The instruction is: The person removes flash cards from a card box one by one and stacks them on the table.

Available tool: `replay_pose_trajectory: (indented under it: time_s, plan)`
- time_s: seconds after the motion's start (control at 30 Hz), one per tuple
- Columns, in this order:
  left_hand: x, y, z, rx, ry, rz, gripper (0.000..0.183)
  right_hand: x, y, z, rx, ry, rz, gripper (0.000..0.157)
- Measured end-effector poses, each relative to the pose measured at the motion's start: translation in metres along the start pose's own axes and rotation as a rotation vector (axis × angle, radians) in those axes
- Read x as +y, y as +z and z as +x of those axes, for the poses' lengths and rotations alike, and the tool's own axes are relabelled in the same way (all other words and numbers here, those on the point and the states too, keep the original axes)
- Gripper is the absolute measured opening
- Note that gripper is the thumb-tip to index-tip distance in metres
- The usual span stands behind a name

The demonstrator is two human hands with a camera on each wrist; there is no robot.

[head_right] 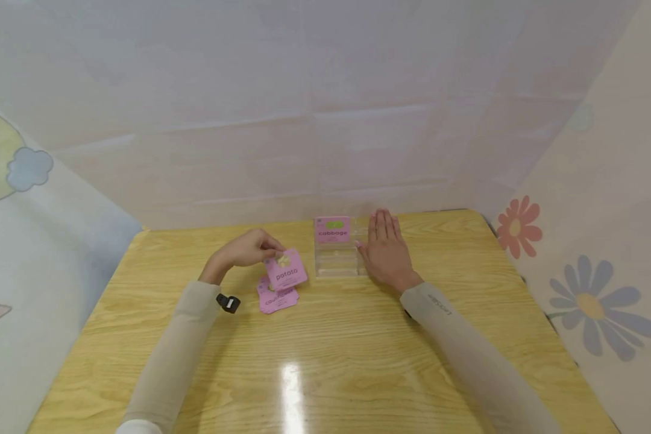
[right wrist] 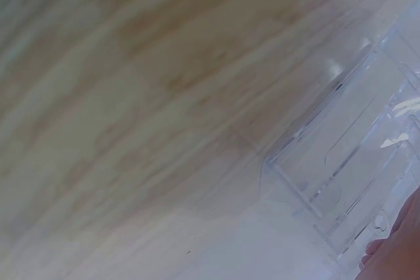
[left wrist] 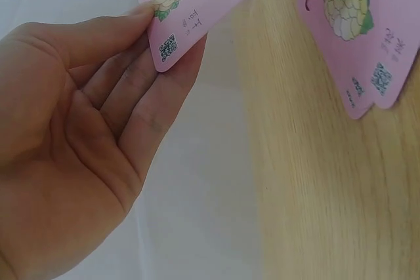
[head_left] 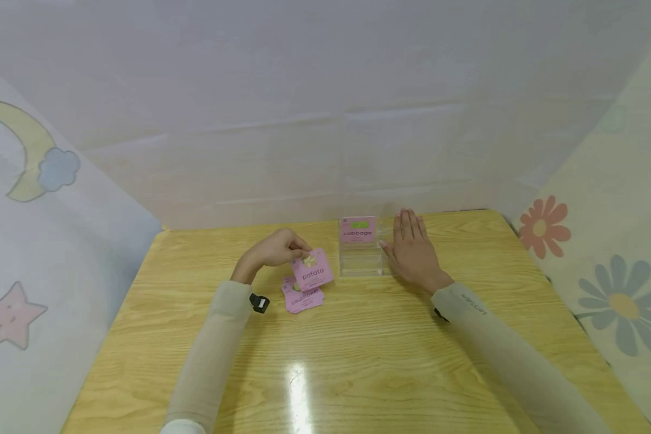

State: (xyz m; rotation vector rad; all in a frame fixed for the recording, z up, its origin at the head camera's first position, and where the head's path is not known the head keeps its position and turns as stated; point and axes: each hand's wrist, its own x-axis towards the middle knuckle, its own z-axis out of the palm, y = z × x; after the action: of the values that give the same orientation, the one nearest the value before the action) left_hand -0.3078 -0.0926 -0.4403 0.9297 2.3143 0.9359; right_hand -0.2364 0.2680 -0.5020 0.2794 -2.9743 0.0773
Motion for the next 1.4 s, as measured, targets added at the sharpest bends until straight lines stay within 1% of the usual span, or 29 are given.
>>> replay_pose_trajectory:
  time_s: [0.37,0.53,0.87,1.17,1.4]
  plan:
    - [-0.017,0.006,-0.010,0.001,-0.043,0.010,0.024,-0.001,0.003,-0.001,0.003,-0.009,0.011,0.082]
    - [-0.023,0.006,-0.016,-0.005,-0.064,-0.008,0.023,-0.002,0.003,0.000,0.016,-0.012,0.006,0.082]
    - [-0.027,0.002,-0.023,0.008,-0.078,-0.027,0.023,0.001,0.002,0.000,0.007,-0.011,-0.003,0.082]
    - [-0.028,0.009,-0.024,-0.023,-0.093,-0.068,0.022,0.002,0.001,0.000,0.010,-0.008,0.005,0.083]
    - [-0.029,0.013,-0.022,-0.031,-0.070,-0.065,0.022,0.003,0.001,-0.001,0.000,-0.005,0.010,0.083]
